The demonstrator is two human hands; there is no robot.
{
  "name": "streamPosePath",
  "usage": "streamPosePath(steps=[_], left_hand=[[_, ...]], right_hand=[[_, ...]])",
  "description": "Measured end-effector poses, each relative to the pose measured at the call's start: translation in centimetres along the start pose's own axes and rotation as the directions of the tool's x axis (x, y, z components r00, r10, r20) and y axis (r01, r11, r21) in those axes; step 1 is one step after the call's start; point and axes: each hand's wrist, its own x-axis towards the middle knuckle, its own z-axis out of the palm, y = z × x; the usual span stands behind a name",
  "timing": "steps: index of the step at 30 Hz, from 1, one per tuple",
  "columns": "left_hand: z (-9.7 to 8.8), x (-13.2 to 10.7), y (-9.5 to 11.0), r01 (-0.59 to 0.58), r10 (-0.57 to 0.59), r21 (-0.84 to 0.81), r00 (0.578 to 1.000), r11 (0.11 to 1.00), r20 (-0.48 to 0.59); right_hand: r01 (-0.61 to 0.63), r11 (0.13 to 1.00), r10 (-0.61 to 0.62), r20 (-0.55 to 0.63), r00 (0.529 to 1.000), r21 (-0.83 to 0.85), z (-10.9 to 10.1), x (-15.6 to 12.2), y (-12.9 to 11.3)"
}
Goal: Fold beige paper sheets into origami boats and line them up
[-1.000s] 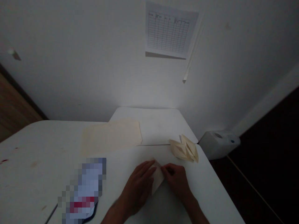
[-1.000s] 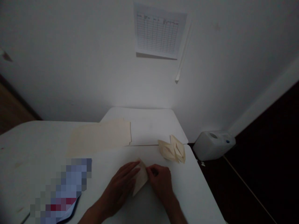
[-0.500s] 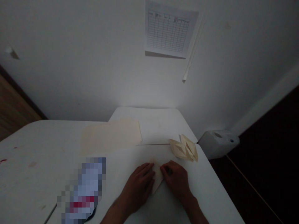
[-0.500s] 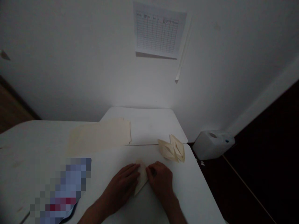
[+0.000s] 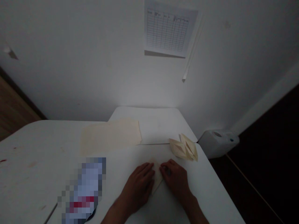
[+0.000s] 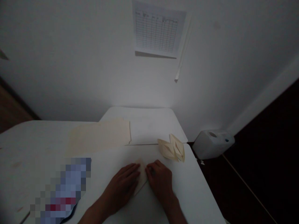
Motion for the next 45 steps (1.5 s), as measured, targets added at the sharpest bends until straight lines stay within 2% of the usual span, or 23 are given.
streamPosePath(steps=[5,9,19,25,37,45], left_hand=[[-0.2,0.2,0.3,0.053,-0.056,0.029,0.994,0.998,0.096],[-0.1,0.4,0.6,0.114,-0.118,0.035,0.979,0.993,0.166],[-0.1,0.7,1.0,0.179,-0.180,0.024,0.961,0.984,0.209],[-0.4,0.7,0.9,0.165,-0.168,0.032,0.962,0.986,0.216],[0.0,0.4,0.7,0.161,-0.168,0.054,0.965,0.986,0.202],[-0.1,0.6,0.8,0.165,-0.174,0.061,0.965,0.984,0.195]], right_hand=[[0.087,0.992,-0.080,0.085,0.993,-0.091,0.2,-0.2,0.0],[0.124,0.976,-0.097,0.151,0.984,-0.177,0.1,-0.2,-0.4],[0.192,0.903,-0.088,0.274,0.958,-0.384,-0.1,0.6,-1.7],[0.204,0.879,-0.097,0.258,0.961,-0.431,-0.2,-0.1,-1.1],[0.169,0.906,-0.078,0.239,0.968,-0.388,-1.2,-3.4,1.5],[0.185,0.909,-0.120,0.191,0.974,-0.373,-1.4,-4.6,2.2]])
